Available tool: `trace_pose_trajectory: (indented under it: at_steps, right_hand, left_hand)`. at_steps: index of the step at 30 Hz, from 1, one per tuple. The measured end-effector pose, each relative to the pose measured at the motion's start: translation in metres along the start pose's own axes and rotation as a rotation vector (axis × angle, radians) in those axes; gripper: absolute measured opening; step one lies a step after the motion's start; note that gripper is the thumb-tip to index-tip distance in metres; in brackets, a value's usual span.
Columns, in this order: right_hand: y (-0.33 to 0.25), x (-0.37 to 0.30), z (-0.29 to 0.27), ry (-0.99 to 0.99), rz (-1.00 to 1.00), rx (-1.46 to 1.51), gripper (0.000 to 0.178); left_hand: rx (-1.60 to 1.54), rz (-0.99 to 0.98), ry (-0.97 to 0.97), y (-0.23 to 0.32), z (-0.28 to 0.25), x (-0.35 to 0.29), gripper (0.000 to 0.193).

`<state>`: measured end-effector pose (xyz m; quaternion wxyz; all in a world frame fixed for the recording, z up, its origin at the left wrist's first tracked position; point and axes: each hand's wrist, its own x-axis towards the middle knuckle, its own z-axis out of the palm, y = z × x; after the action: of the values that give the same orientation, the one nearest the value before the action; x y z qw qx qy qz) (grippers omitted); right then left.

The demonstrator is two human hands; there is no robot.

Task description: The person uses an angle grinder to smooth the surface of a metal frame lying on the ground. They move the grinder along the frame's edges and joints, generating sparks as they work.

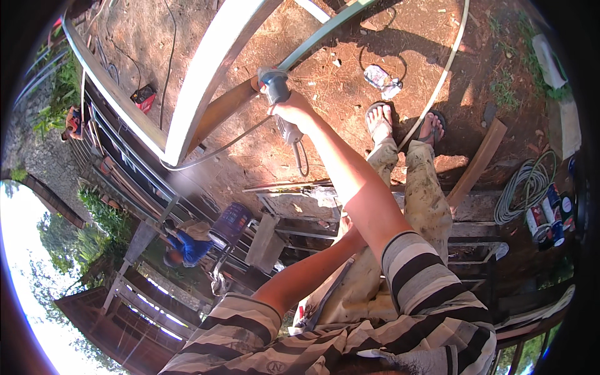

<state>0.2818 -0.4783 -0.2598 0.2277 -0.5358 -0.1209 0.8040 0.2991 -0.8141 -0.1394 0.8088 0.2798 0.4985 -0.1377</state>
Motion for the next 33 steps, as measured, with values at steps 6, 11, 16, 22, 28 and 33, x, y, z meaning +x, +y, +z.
trace_pose_trajectory:
  at_steps: [6,11,16,22,28,33]
  right_hand:
    - [0.012,-0.006,-0.007,-0.024,-0.015,0.024,0.049]
    - [0.012,-0.002,-0.006,-0.009,-0.027,0.034,0.046]
    - [0.017,0.003,-0.004,0.017,-0.034,0.014,0.053]
    - [0.006,0.000,-0.003,0.003,-0.049,-0.032,0.060]
    - [0.000,-0.001,-0.009,-0.005,-0.021,-0.103,0.065]
    - [0.007,0.001,-0.008,0.022,-0.047,-0.070,0.067]
  left_hand:
    - [0.204,0.042,0.058,0.032,-0.007,-0.011,0.060]
    - [-0.004,-0.005,0.003,0.008,-0.008,-0.007,0.054]
    - [-0.059,-0.021,-0.011,0.008,-0.010,-0.008,0.052]
    - [-0.063,-0.040,0.000,0.013,-0.012,-0.009,0.050]
    - [-0.128,-0.064,0.002,0.021,-0.010,-0.007,0.047]
    - [-0.088,-0.025,-0.007,-0.001,-0.011,-0.005,0.032]
